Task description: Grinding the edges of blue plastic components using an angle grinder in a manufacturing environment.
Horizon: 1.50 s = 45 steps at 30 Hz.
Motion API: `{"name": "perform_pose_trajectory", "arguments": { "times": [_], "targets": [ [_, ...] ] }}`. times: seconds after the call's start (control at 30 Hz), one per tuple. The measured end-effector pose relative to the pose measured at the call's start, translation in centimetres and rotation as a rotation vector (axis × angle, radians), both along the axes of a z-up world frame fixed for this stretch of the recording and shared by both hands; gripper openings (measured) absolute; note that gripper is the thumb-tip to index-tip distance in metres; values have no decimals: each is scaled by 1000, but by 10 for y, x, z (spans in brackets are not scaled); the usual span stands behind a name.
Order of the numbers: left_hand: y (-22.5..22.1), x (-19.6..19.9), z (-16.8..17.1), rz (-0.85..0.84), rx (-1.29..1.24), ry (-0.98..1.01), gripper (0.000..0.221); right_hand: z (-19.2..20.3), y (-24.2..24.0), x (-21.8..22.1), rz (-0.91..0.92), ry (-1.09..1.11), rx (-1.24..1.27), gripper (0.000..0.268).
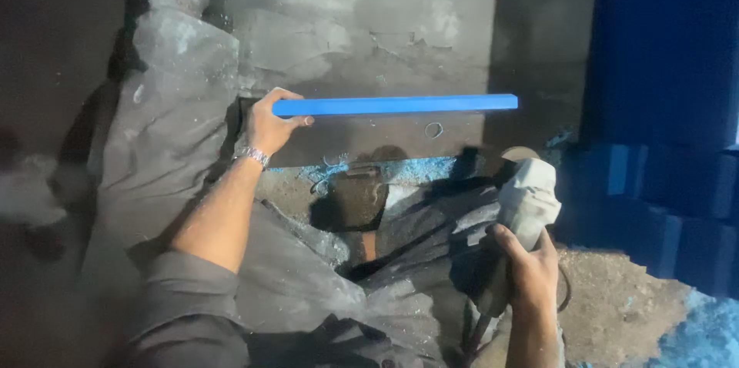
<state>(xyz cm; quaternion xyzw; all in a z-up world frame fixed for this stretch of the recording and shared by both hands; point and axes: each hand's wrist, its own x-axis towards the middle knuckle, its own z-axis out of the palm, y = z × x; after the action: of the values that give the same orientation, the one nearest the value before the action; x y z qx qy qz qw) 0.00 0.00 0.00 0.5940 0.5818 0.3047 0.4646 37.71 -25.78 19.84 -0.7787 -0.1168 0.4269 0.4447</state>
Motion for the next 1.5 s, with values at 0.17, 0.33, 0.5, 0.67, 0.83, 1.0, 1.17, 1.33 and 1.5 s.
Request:
{"name": "perform_pose_trajectory", "arguments": {
  "times": [0.17, 0.33, 0.5, 0.67, 0.83, 1.0, 1.17, 1.33, 1.5],
  "targets": [
    [-4, 19, 41, -39, -17, 282, 36, 5, 20, -17, 84, -22, -52, 45],
    [-16, 50, 26, -328, 464, 800, 55, -15, 20, -21, 123, -10, 18, 47],
    [-48, 78, 20, -487, 516, 666, 83, -18, 19, -21, 184, -63, -28, 50],
    [-45, 69, 39, -541, 490, 734, 88, -28, 8, -13, 154, -33, -24, 49],
    [-48, 49, 55, -443, 303, 810, 98, -27, 1, -5, 102, -35, -48, 51],
    [-51, 21, 47, -205, 299, 990, 82, -18, -3, -4, 36, 40, 13, 51],
    [-44, 21, 46, -186, 268, 960, 73, -9, 0, -6, 23, 31, -8, 52],
    [-47, 34, 26, -341, 472, 923, 75, -19, -5, -8, 47, 21, -22, 50],
    [-48, 73, 41, -407, 518, 704, 82, -26, -2, -15, 79, 60, 32, 49]
  ]
}}
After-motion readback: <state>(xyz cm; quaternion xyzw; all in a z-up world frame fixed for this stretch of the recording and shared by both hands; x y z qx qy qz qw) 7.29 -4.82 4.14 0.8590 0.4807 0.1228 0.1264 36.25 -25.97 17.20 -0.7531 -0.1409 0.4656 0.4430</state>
